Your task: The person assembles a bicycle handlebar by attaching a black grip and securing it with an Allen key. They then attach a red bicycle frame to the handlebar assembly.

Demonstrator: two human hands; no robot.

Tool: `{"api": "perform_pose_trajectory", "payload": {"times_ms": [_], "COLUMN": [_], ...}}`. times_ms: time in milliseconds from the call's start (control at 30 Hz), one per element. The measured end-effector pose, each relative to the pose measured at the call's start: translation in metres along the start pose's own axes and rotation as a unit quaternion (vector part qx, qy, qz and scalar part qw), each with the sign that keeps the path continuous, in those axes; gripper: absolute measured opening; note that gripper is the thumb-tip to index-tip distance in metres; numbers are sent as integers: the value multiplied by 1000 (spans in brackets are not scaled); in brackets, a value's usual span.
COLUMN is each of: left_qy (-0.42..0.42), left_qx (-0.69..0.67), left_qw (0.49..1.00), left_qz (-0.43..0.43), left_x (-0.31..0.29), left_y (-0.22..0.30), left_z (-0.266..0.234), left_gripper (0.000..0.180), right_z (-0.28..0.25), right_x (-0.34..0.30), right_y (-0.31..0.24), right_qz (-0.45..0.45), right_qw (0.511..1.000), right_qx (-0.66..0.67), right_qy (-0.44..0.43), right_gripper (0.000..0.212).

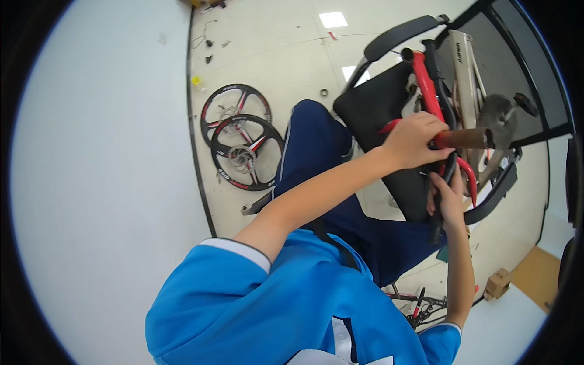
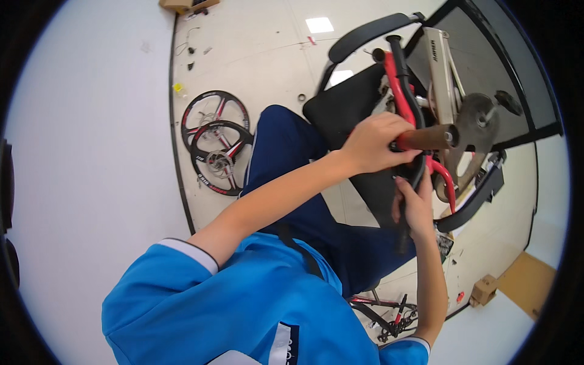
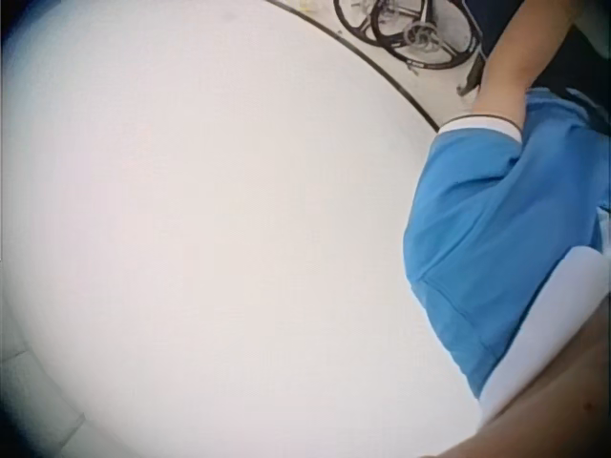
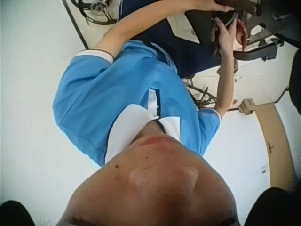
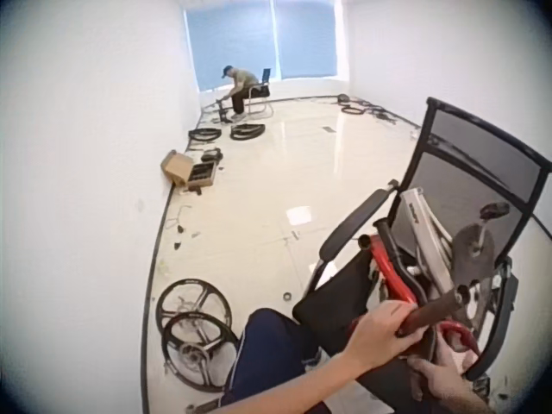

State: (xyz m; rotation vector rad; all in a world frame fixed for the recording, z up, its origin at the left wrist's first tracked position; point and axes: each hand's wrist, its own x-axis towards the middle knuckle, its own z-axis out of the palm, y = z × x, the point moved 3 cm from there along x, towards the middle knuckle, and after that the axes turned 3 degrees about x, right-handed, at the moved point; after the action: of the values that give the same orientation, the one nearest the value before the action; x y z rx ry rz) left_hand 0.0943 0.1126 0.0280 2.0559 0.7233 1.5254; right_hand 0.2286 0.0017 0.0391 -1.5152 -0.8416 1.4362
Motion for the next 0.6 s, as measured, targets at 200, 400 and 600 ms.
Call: {"api": "perform_pose_trajectory", "payload": {"times_ms": [200, 400, 600], "left_qy": [-39, -74, -65], "left_qx": [-27, -65, -117], "left_qw": [993, 991, 974], "left_qz": [-108, -94, -182], "left_x": [-18, -15, -17], "left_y": [-14, -23, -22], "left_z": [-1, 0, -2], "left_gripper": [48, 45, 55], "right_z": [-5, -5, -8], "right_x": [19, 16, 12], "right_y": [-24, -23, -18], "right_qz": [54, 61, 61], "right_qw": [995, 996, 988], "right_qx": [-43, 11, 106], "right_qy": [-74, -69, -95], "right_gripper": [59, 49, 46]}}
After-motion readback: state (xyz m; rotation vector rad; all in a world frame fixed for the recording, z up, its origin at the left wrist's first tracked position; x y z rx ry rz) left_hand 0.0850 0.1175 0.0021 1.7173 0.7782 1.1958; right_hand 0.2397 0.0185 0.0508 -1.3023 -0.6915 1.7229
